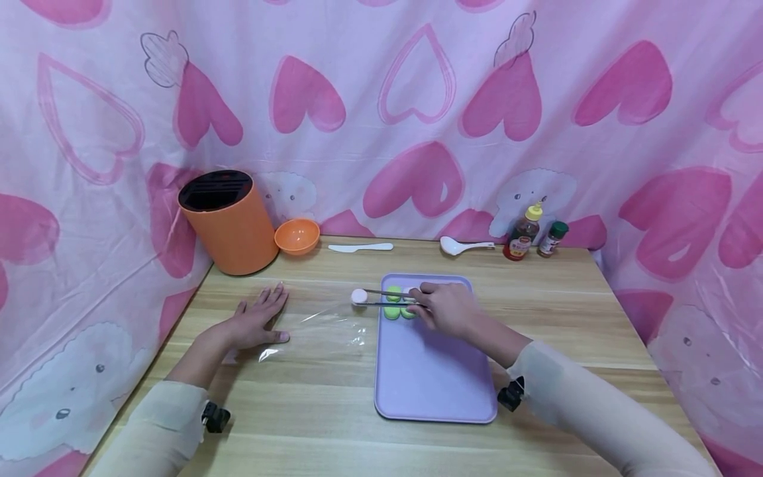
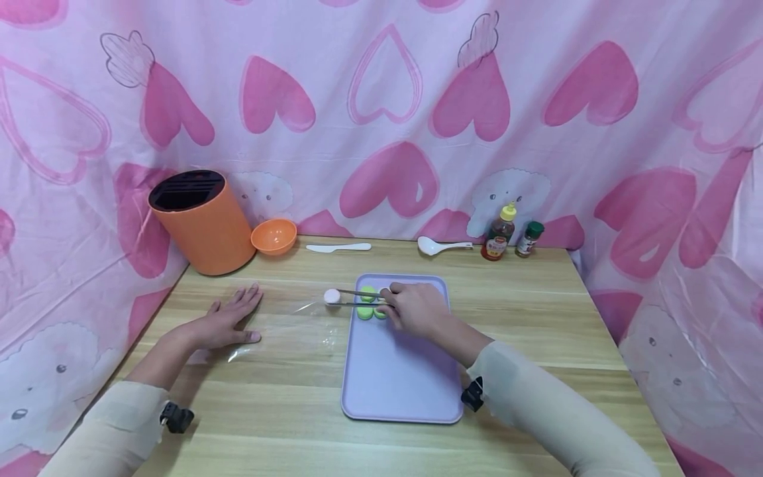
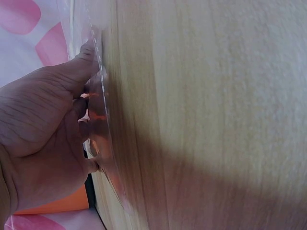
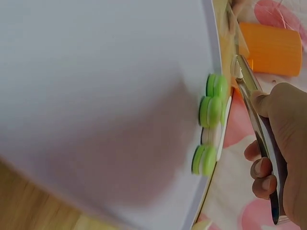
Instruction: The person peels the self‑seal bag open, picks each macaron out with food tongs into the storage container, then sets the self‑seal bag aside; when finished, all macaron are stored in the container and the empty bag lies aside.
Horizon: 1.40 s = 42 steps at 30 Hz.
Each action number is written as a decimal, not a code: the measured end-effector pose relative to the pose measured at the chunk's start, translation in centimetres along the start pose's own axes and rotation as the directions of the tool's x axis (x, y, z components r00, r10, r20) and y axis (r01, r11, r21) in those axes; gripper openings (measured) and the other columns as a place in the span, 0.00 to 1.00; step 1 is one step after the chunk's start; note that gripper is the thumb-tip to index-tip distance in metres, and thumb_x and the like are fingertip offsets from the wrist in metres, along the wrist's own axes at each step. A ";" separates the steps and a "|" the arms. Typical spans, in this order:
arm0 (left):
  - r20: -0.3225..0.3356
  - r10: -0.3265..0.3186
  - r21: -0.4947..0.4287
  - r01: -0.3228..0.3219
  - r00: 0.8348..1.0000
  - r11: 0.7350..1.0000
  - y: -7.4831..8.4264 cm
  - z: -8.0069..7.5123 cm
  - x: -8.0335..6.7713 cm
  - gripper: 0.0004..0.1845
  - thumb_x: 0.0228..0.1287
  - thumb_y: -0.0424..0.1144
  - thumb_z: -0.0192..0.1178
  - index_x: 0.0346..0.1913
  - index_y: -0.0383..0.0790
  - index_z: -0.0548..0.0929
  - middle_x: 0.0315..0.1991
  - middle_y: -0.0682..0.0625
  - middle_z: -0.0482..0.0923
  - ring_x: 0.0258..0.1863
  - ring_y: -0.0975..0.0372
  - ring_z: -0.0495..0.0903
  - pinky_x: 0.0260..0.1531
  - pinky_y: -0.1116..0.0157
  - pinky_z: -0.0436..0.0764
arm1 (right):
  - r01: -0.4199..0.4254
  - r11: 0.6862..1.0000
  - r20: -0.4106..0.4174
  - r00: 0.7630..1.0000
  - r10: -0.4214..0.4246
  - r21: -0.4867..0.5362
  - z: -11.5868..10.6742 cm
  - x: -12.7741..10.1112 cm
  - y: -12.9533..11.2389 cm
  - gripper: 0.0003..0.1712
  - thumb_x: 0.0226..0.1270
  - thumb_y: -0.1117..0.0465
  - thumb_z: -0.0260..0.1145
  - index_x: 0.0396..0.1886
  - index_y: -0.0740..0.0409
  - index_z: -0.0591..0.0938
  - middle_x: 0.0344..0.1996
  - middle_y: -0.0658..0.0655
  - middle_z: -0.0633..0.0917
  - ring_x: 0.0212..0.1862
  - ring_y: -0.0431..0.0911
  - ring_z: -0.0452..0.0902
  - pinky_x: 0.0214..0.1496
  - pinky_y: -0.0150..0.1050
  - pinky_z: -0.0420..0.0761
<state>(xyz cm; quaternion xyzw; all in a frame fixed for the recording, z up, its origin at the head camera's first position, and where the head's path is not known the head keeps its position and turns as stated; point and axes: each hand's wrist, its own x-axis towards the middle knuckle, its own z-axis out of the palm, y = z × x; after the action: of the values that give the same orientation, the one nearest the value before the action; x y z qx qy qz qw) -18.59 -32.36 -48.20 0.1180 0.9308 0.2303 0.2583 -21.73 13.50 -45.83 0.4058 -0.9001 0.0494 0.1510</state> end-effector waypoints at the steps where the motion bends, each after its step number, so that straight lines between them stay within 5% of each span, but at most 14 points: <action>1: 0.000 0.000 0.000 0.000 1.000 1.000 0.0 0.0 0.0 0.60 0.76 0.61 0.67 0.90 0.34 0.43 0.92 0.34 0.28 0.89 0.31 0.25 0.77 0.19 0.24 | 0.002 1.000 -0.005 1.000 -0.002 0.000 -0.2 -0.2 0.2 0.18 0.75 0.45 0.77 0.52 0.52 0.93 0.27 0.46 0.78 0.20 0.38 0.66 0.20 0.35 0.68; 12: -0.004 -0.004 0.004 0.004 1.000 1.000 -0.1 0.1 0.1 0.60 0.75 0.62 0.67 0.91 0.35 0.43 0.92 0.35 0.28 0.89 0.32 0.25 0.77 0.20 0.24 | -0.036 0.997 0.005 0.999 0.037 -0.069 -2.3 -3.2 1.8 0.20 0.72 0.44 0.79 0.53 0.51 0.94 0.29 0.48 0.83 0.20 0.41 0.68 0.18 0.38 0.73; 22: -0.009 -0.003 0.004 0.003 1.000 1.000 0.0 0.2 -0.1 0.59 0.76 0.61 0.67 0.91 0.35 0.44 0.92 0.35 0.28 0.89 0.32 0.25 0.78 0.21 0.24 | -0.133 0.989 0.119 0.983 0.140 -0.065 -3.8 -6.1 3.2 0.22 0.75 0.43 0.76 0.58 0.51 0.94 0.32 0.49 0.85 0.21 0.39 0.66 0.22 0.32 0.68; 35: 0.011 -0.028 -0.026 0.028 1.000 0.999 0.2 0.1 -0.2 0.60 0.76 0.61 0.67 0.91 0.36 0.43 0.92 0.36 0.27 0.90 0.33 0.23 0.78 0.21 0.23 | -0.182 0.981 0.118 0.975 0.189 -0.065 -4.7 -9.4 4.6 0.21 0.73 0.44 0.78 0.57 0.51 0.95 0.28 0.46 0.82 0.19 0.37 0.60 0.20 0.31 0.60; 42: 0.007 -0.022 -0.025 0.022 1.000 0.999 0.2 0.0 -0.2 0.59 0.76 0.61 0.68 0.91 0.37 0.43 0.92 0.36 0.27 0.89 0.33 0.23 0.78 0.21 0.22 | -0.197 0.979 0.135 0.970 0.203 -0.052 -5.1 -10.1 5.0 0.23 0.73 0.44 0.78 0.59 0.51 0.94 0.38 0.53 0.92 0.20 0.36 0.65 0.21 0.29 0.65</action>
<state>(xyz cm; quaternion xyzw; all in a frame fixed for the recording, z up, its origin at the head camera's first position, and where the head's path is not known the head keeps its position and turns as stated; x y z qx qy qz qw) -18.39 -32.22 -47.99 0.1052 0.9282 0.2385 0.2654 -17.98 25.16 -43.95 0.3124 -0.9455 0.0186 0.0896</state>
